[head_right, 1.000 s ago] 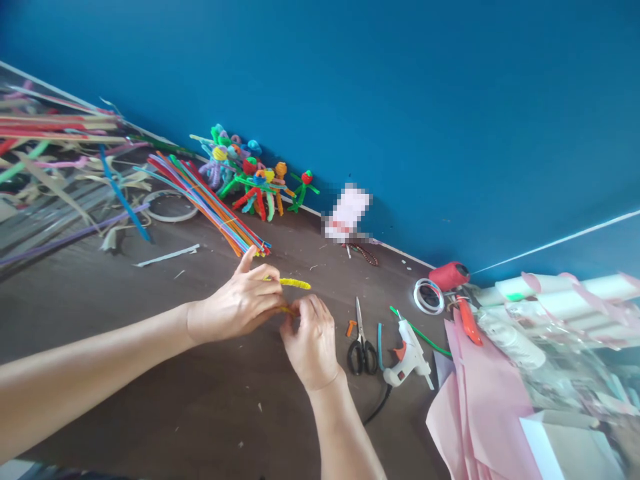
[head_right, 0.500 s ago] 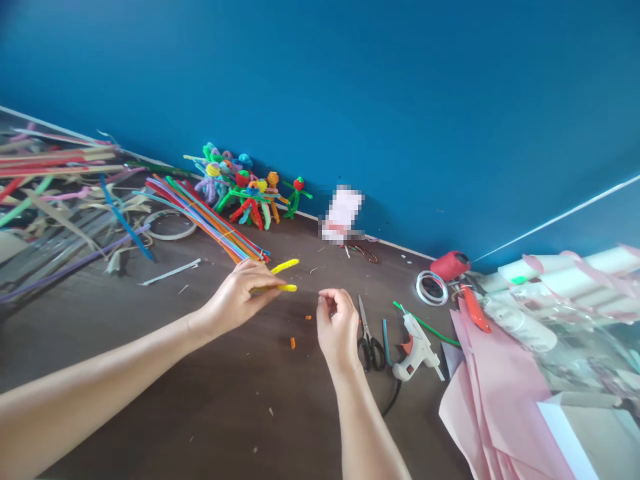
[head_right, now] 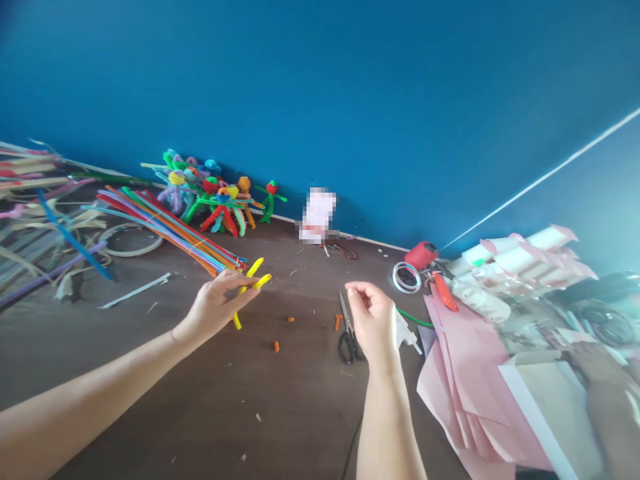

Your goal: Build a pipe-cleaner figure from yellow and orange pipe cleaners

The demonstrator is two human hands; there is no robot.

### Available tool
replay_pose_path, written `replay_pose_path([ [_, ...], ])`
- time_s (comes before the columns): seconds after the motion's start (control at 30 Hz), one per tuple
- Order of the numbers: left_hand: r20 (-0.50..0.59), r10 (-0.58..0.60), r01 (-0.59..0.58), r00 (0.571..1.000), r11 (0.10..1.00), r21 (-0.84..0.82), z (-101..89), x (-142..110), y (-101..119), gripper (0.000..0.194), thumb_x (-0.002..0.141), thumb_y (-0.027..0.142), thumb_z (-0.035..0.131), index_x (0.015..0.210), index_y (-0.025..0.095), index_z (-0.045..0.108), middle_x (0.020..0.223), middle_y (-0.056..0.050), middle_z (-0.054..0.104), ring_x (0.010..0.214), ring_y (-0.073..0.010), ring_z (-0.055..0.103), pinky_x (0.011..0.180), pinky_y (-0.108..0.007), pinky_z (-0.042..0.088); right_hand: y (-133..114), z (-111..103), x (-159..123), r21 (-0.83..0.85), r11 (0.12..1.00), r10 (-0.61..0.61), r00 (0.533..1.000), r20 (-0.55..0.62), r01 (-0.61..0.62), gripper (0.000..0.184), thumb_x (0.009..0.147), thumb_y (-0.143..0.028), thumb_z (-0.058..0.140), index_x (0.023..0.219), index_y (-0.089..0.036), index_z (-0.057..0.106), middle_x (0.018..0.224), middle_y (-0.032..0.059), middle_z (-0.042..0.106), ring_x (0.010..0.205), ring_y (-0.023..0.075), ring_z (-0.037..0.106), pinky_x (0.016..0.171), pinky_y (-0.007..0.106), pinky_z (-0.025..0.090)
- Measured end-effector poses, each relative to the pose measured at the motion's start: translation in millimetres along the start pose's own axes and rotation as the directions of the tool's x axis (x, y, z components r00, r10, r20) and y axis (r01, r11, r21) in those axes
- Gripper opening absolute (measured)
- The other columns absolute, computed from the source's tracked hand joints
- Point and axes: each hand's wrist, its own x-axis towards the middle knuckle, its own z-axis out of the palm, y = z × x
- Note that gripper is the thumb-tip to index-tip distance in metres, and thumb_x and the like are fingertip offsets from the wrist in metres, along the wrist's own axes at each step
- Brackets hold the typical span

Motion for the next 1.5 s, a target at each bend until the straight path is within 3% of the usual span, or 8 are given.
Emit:
replay_pose_path([
  [0.07,0.018,-0.013,0.013,1.000,1.000,0.007,0.8,0,0,0.018,0.073,0.030,0.059,0.084,0.018,0.067,0.070,-0.001,0.062,0.069,-0.0127,0.057,0.067,-0.026,0.047,2,-2,-3,-0.286,0.958,0.029,0.991,0.128,0.009,0.017,0.074,-0.033,0.053,0.074,-0.021,0.065,0.068,0.0035,0.066,0.063,0.0189,0.059,0.058,0.028,0.040],
  [0.17,0.030,-0.015,0.015,0.999,1.000,0.007,1.3,0,1,0.017,0.073,0.028,0.059,0.084,0.018,0.067,0.072,-0.002,0.064,0.070,-0.0134,0.057,0.069,-0.026,0.046,12,8,-9,-0.640,0.766,0.149,0.953,0.265,0.058,0.019,0.074,-0.034,0.053,0.066,-0.022,0.064,0.065,0.0050,0.066,0.063,0.0216,0.061,0.056,0.029,0.037],
  [0.33,0.030,-0.018,0.019,0.999,1.000,-0.024,1.1,1,6,0.015,0.074,0.023,0.057,0.083,0.017,0.067,0.071,-0.004,0.064,0.070,-0.0144,0.057,0.068,-0.026,0.046,26,31,-15,-0.765,0.616,0.170,0.916,0.362,0.188,0.017,0.075,-0.023,0.047,0.072,-0.020,0.063,0.070,0.0079,0.067,0.066,0.0219,0.063,0.054,0.027,0.036],
  [0.5,0.037,-0.027,0.029,0.999,0.998,-0.057,2.3,1,4,0.016,0.075,0.024,0.056,0.084,0.015,0.067,0.071,-0.005,0.064,0.071,-0.0151,0.055,0.068,-0.028,0.045,7,45,-9,-0.569,0.762,-0.067,0.912,0.405,0.309,0.010,0.071,-0.017,0.049,0.065,-0.020,0.057,0.064,0.0029,0.064,0.060,0.0177,0.060,0.054,0.024,0.036],
  [0.63,0.048,-0.030,0.034,0.998,0.996,-0.082,1.6,1,5,0.018,0.077,0.026,0.055,0.085,0.015,0.068,0.067,-0.004,0.062,0.069,-0.0146,0.053,0.066,-0.027,0.044,-17,67,-5,-0.113,0.947,-0.249,0.910,0.331,0.300,0.011,0.075,-0.025,0.048,0.067,-0.019,0.052,0.060,-0.0007,0.059,0.054,0.0125,0.054,0.054,0.021,0.039],
  [0.83,0.120,0.088,-0.077,0.989,0.992,-0.101,-3.1,5,13,0.017,0.076,0.026,0.056,0.081,0.016,0.069,0.064,-0.004,0.062,0.068,-0.0141,0.052,0.067,-0.026,0.041,-20,101,-14,0.371,0.926,-0.213,0.912,0.351,0.074,0.009,0.073,-0.025,0.050,0.069,-0.018,0.049,0.056,-0.0030,0.053,0.049,0.0106,0.049,0.048,0.020,0.040],
  [1.17,0.198,0.075,-0.052,0.977,0.992,-0.118,-1.9,0,12,0.020,0.075,0.029,0.058,0.089,0.019,0.068,0.066,-0.003,0.059,0.069,-0.0140,0.051,0.068,-0.026,0.039,-9,100,-21,0.521,0.852,-0.200,0.893,0.402,-0.044,0.011,0.076,-0.029,0.055,0.076,-0.018,0.052,0.062,-0.0021,0.056,0.056,0.0107,0.053,0.053,0.021,0.042],
  [1.5,0.269,0.039,0.006,0.962,0.987,-0.163,-6.2,2,18,0.020,0.076,0.028,0.056,0.087,0.016,0.068,0.065,-0.004,0.056,0.069,-0.0138,0.051,0.065,-0.024,0.040,-10,98,-22,0.512,0.858,-0.220,0.878,0.424,-0.032,0.010,0.075,-0.027,0.055,0.074,-0.017,0.052,0.060,-0.0022,0.055,0.055,0.0105,0.051,0.053,0.021,0.041],
])
